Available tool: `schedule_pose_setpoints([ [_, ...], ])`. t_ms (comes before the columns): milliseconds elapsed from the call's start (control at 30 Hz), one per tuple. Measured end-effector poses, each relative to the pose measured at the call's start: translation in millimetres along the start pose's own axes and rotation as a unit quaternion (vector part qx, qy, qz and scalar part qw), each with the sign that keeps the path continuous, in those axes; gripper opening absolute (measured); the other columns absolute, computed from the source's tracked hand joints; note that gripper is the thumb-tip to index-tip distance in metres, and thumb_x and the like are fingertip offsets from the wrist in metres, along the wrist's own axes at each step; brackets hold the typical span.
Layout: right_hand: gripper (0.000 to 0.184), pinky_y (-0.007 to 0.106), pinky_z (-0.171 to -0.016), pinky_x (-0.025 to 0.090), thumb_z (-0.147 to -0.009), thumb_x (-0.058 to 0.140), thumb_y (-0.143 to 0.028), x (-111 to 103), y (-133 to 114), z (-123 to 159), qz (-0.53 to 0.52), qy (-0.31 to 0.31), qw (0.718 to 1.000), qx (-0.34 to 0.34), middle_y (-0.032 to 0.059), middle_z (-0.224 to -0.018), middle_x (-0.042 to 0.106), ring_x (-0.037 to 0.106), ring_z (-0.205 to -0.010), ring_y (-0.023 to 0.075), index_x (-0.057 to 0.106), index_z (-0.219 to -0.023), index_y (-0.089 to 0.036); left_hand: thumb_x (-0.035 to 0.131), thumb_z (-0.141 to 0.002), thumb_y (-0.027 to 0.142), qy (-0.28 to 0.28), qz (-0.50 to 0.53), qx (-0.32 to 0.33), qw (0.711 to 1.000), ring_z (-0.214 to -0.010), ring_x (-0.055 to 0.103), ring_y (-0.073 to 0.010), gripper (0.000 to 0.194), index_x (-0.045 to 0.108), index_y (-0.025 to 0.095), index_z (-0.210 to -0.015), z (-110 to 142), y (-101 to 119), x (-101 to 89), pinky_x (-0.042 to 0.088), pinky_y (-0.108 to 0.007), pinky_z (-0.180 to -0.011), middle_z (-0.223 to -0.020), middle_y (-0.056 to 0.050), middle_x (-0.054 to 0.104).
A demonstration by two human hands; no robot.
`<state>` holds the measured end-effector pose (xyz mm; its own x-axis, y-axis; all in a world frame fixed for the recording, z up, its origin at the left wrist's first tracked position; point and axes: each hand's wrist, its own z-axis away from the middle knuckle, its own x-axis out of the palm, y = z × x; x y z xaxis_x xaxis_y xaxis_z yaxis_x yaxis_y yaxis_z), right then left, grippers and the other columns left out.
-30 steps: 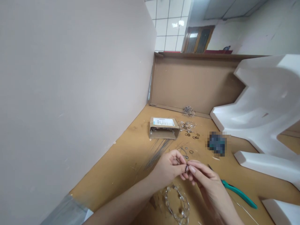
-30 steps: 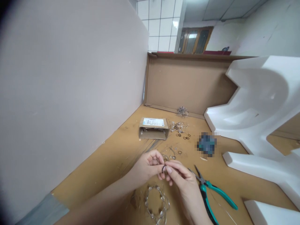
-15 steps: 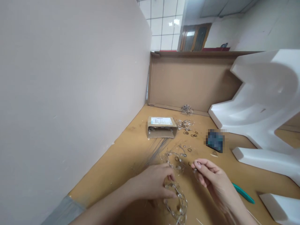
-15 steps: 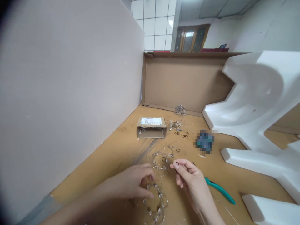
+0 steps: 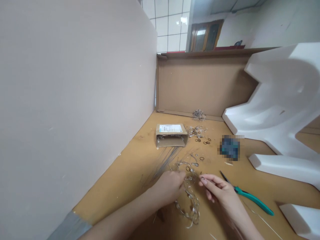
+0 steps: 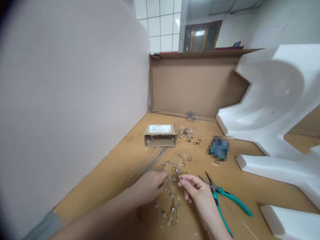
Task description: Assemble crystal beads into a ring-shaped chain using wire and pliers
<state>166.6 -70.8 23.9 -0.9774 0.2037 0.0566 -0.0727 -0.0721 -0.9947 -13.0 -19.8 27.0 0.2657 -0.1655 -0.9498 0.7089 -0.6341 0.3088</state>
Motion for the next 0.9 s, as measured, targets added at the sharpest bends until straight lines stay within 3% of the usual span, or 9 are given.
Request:
schedule_pose_setpoints([
  [133, 0.039, 0.023, -0.037, 0.033, -0.059, 0.072, -0.051, 1.0, 1.6, 1.7, 0.033, 0.009, 0.999, -0.013, 0.0046, -0.062, 0.067, 0.045, -0.038, 0.0085, 0.07, -0.075, -0.016, 0.046, -0.077, 0.014, -0.009, -0.039, 0.029, 0.999, -0.065, 0.061, -0.0219, 0.012, 0.058, 0.016, -0.074, -9.0, 1.8, -0.4, 0.039, -0.027, -0.057, -0.077, -0.01, 0.065],
  [233, 0.038, 0.025, -0.041, 0.037, -0.059, 0.071, -0.051, 1.7, 2.0, 5.1, 0.063, 0.01, 0.998, -0.027, 0.0036, -0.061, 0.067, 0.047, -0.04, 0.0102, 0.069, -0.076, -0.017, 0.051, -0.075, 0.019, -0.007, -0.023, 0.001, 1.0, -0.059, 0.059, -0.0204, 0.015, 0.058, 0.017, -0.062, -13.7, 5.9, -4.3, 0.037, -0.026, -0.053, -0.064, -0.008, 0.064],
  [333, 0.025, 0.026, -0.046, 0.039, -0.062, 0.069, -0.044, 1.6, 2.5, 12.1, 0.124, 0.015, 0.991, -0.043, -0.0001, -0.054, 0.063, 0.05, -0.043, 0.0124, 0.066, -0.069, -0.02, 0.055, -0.069, 0.02, -0.016, 0.061, -0.044, 0.997, -0.048, 0.052, -0.0152, 0.021, 0.051, 0.018, -0.048, -15.9, 12.5, -8.0, 0.032, -0.023, -0.047, -0.049, -0.003, 0.057],
  [400, 0.016, 0.025, -0.048, 0.038, -0.067, 0.063, -0.037, 1.2, 2.9, 17.5, 0.231, 0.011, 0.97, -0.075, -0.0019, -0.049, 0.058, 0.051, -0.045, 0.0139, 0.063, -0.062, -0.022, 0.055, -0.065, 0.017, -0.036, 0.132, -0.073, 0.988, -0.042, 0.046, -0.0122, 0.023, 0.047, 0.018, -0.044, -16.5, 16.5, -8.5, 0.028, -0.022, -0.043, -0.043, 0.0, 0.052],
  [500, 0.019, 0.025, -0.051, 0.038, -0.074, 0.052, -0.03, 0.7, 2.9, 21.1, 0.414, -0.011, 0.9, -0.136, -0.0005, -0.057, 0.06, 0.053, -0.051, 0.0154, 0.062, -0.059, -0.024, 0.051, -0.065, 0.016, -0.087, 0.211, -0.107, 0.968, -0.036, 0.041, -0.0105, 0.022, 0.047, 0.019, -0.044, -17.6, 18.8, -8.0, 0.027, -0.021, -0.041, -0.037, 0.003, 0.049],
  [600, 0.021, 0.026, -0.053, 0.038, -0.075, 0.048, -0.026, 1.0, 2.5, 15.7, 0.477, -0.034, 0.869, -0.127, 0.0012, -0.064, 0.062, 0.055, -0.055, 0.0163, 0.063, -0.061, -0.025, 0.049, -0.064, 0.015, -0.128, 0.266, -0.123, 0.948, -0.035, 0.042, -0.0105, 0.017, 0.052, 0.018, -0.048, -19.9, 16.6, -9.4, 0.029, -0.02, -0.039, -0.037, 0.003, 0.05],
  [767, 0.018, 0.023, -0.051, 0.039, -0.07, 0.05, -0.021, 5.9, 1.8, 0.5, 0.454, -0.079, 0.882, -0.103, -0.0005, -0.054, 0.06, 0.055, -0.053, 0.0154, 0.062, -0.057, -0.022, 0.047, -0.062, 0.015, -0.143, 0.276, -0.113, 0.944, -0.039, 0.045, -0.0122, 0.014, 0.058, 0.018, -0.054, -21.2, 13.4, -12.4, 0.031, -0.02, -0.039, -0.042, 0.001, 0.056],
  [900, 0.012, 0.022, -0.05, 0.04, -0.069, 0.05, -0.021, 11.0, 3.6, -2.7, 0.435, -0.083, 0.891, -0.098, -0.0007, -0.056, 0.061, 0.055, -0.053, 0.0141, 0.062, -0.066, -0.02, 0.047, -0.064, 0.015, -0.136, 0.26, -0.121, 0.948, -0.043, 0.051, -0.0139, 0.014, 0.06, 0.018, -0.063, -17.3, 15.8, -12.3, 0.033, -0.02, -0.041, -0.043, 0.002, 0.056],
])
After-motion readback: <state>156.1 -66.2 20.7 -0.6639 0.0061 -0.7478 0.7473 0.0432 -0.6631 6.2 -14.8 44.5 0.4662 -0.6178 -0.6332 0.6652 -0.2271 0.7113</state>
